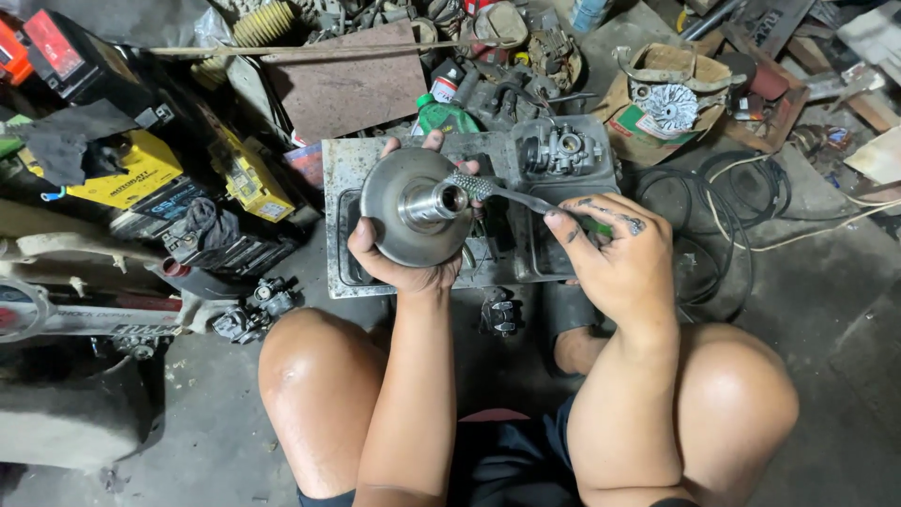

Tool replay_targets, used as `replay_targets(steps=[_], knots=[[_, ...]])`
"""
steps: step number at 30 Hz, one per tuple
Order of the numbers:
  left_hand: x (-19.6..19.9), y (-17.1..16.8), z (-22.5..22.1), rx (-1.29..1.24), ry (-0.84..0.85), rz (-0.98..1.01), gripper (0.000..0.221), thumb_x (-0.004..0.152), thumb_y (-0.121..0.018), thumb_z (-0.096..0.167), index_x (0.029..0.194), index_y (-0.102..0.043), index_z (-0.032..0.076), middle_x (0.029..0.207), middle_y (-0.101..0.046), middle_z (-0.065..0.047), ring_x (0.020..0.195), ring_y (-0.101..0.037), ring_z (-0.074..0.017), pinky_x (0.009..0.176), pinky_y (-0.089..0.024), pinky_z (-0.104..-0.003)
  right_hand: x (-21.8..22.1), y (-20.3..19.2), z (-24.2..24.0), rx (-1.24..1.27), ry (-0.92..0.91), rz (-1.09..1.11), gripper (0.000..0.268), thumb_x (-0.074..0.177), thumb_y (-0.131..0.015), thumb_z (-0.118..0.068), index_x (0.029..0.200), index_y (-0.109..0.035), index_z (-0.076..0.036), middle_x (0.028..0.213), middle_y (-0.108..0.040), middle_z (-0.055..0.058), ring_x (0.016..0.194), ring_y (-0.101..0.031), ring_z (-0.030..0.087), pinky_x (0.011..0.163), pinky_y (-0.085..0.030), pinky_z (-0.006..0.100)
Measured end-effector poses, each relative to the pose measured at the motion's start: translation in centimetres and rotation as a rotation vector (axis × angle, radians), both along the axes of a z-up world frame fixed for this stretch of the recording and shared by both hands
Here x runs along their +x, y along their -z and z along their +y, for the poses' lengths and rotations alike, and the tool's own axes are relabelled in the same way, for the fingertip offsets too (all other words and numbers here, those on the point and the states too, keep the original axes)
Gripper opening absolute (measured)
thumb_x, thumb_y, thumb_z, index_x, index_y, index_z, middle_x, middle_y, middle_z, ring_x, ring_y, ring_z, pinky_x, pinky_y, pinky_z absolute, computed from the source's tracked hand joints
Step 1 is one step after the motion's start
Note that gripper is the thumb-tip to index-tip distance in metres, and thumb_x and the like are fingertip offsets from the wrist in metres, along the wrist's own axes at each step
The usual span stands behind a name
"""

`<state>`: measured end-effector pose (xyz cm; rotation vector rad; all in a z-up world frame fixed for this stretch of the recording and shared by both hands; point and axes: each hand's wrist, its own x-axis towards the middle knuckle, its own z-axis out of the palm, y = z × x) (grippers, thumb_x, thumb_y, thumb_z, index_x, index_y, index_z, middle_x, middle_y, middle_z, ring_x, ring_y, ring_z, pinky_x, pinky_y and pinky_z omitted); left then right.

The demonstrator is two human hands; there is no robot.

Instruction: Cleaning the surface of a motorcycle pulley using a wire brush to remove debris or rust.

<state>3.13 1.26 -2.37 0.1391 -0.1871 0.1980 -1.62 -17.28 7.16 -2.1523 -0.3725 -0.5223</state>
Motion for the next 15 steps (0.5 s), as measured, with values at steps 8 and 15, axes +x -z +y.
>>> replay_targets(steps=[8,15], knots=[[-0.1,0.3,1.3,-0.020,-0.040,0.032,0.086,0.077,-0.059,0.057,0.152,-0.043,0.016,0.150,-0.046,-0.030,0.114,-0.061,-0.0594,0.078,-0.060,-0.064,0.2,0.2,0.8,-0.053,-0.019,-0.021,0.014,0.097,-0.076,-0.007,0.090,-0.075,0.005,0.082,-0.073,0.020,0.082,-0.073,0.043,0.067,-0.058,0.045],[-0.7,-0.4,2.0,-0.035,-0.045,0.022,0.087,0.078,-0.057,0.059,0.153,-0.042,0.018,0.153,-0.044,-0.029,0.116,-0.059,-0.0601,0.080,-0.059,-0.064,0.9,0.9,1.7,-0.090,-0.056,-0.070,0.018,0.098,-0.076,-0.010,0.090,-0.074,0.006,0.083,-0.073,0.022,0.083,-0.072,0.045,0.069,-0.058,0.049]])
